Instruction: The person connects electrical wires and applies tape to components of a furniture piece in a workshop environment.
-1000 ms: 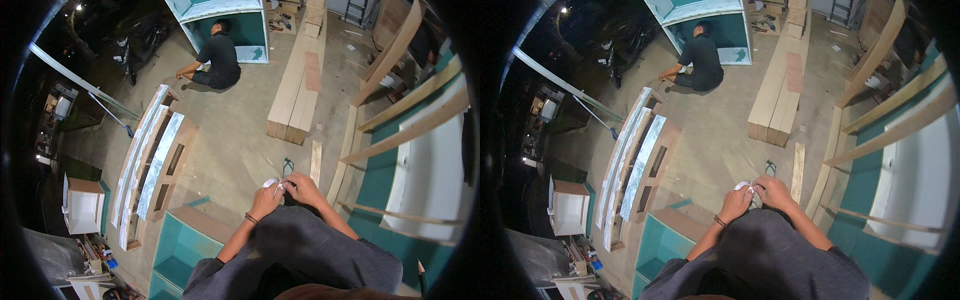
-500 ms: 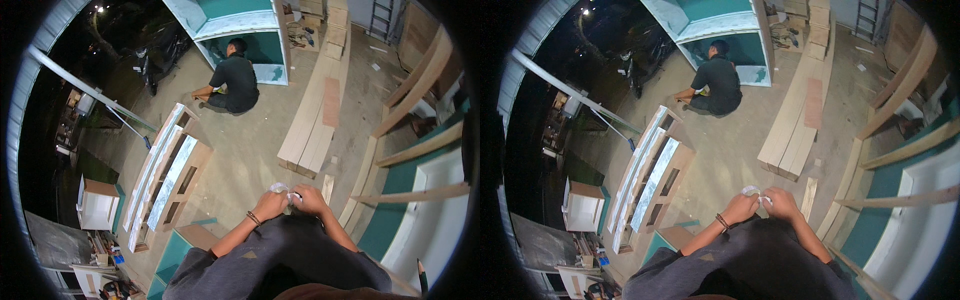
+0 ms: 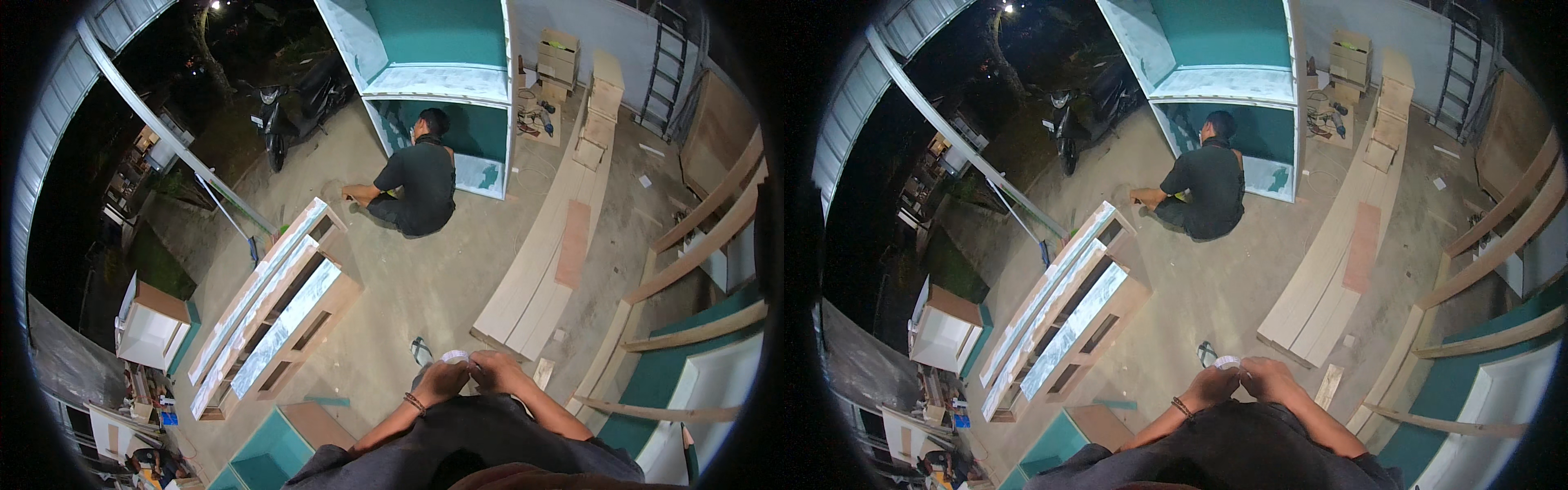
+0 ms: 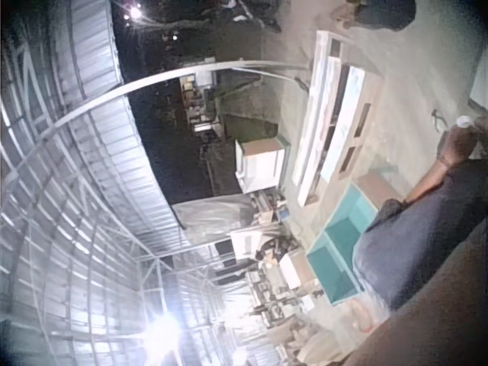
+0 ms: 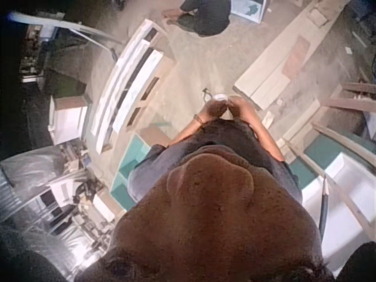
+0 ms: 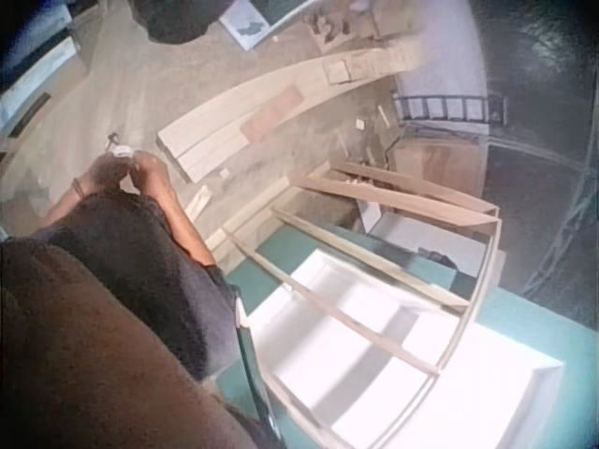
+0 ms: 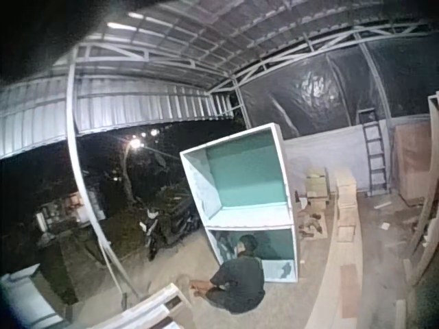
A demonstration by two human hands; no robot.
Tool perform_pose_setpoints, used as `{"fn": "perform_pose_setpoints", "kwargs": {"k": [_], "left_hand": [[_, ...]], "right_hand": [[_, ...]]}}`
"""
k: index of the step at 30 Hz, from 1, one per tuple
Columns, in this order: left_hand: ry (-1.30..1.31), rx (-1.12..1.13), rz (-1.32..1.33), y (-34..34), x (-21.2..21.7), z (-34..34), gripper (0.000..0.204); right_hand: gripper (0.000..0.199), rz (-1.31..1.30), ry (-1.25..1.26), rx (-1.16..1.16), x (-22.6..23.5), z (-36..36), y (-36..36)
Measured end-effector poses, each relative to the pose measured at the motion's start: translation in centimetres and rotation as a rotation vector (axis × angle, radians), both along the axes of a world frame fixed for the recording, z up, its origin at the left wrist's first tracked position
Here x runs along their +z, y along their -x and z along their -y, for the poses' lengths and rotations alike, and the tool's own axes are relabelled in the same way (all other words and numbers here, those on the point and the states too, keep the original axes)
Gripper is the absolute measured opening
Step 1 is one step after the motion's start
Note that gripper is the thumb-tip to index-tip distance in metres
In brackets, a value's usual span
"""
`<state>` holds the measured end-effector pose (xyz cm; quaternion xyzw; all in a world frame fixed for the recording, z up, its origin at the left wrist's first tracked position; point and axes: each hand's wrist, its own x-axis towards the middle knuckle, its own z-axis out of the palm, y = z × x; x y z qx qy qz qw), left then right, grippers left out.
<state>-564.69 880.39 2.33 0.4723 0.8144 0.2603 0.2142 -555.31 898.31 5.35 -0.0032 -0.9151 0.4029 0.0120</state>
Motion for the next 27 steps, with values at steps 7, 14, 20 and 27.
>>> {"fn": "perform_pose_setpoints", "kwargs": {"k": [7,14,20,27], "left_hand": [[-0.110,-0.045,-0.046,13.6,-3.0,3.8,0.023],[-0.176,0.007,-0.035,25.4,-3.0,7.4,0.014],[-0.419,0.004,0.087,31.8,1.8,6.1,0.016],[-0.502,0.248,-0.063,49.7,11.2,6.4,0.030]], "right_hand": [[0.022,0.163,-0.134,0.009,-0.1,4.0,13.5],[0.022,0.078,-0.121,0.009,-0.5,7.6,25.4],[0.028,0.124,-0.113,-0.081,0.5,7.4,30.4],[0.035,0.348,-0.189,-0.064,0.0,2.8,35.4]]}}
